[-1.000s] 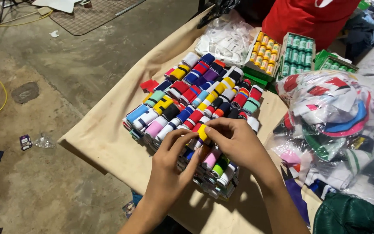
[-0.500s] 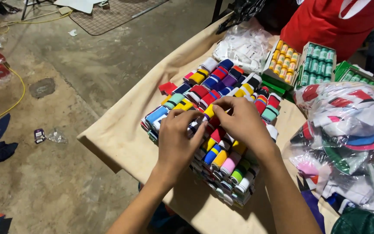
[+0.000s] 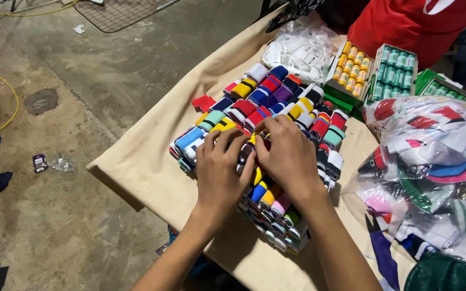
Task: The person folds a yellow and purple striped sock and places it on a stack of similar socks. They then pick up a pink and white sock, fold it, and place it on the same stack.
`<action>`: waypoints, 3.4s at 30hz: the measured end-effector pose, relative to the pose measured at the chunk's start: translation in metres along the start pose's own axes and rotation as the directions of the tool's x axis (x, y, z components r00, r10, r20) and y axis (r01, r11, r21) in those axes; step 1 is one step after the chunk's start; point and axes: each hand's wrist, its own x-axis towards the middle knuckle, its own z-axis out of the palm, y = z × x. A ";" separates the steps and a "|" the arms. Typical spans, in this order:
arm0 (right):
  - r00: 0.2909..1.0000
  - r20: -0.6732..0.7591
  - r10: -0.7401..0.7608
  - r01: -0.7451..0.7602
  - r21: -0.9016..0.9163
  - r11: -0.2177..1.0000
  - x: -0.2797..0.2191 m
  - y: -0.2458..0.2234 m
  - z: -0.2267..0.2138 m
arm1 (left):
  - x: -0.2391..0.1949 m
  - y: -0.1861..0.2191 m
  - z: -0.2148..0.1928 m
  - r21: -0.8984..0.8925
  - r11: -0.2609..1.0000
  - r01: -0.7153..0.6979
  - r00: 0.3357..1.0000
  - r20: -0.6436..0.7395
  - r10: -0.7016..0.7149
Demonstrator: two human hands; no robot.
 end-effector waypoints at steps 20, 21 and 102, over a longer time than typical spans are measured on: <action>0.996 0.080 0.047 -0.044 -0.036 0.998 0.005 0.024 0.016 | 0.019 -0.015 0.026 -0.240 0.963 -0.122 0.974 0.158 0.163; 0.997 0.066 0.038 -0.035 -0.052 0.998 0.006 0.026 0.018 | 0.019 -0.015 0.026 -0.238 0.961 -0.140 0.976 0.134 0.175; 0.890 -0.183 0.417 -0.439 -0.103 0.893 -0.240 0.223 0.024 | -0.064 0.152 0.242 -0.528 0.836 0.148 0.918 0.389 0.083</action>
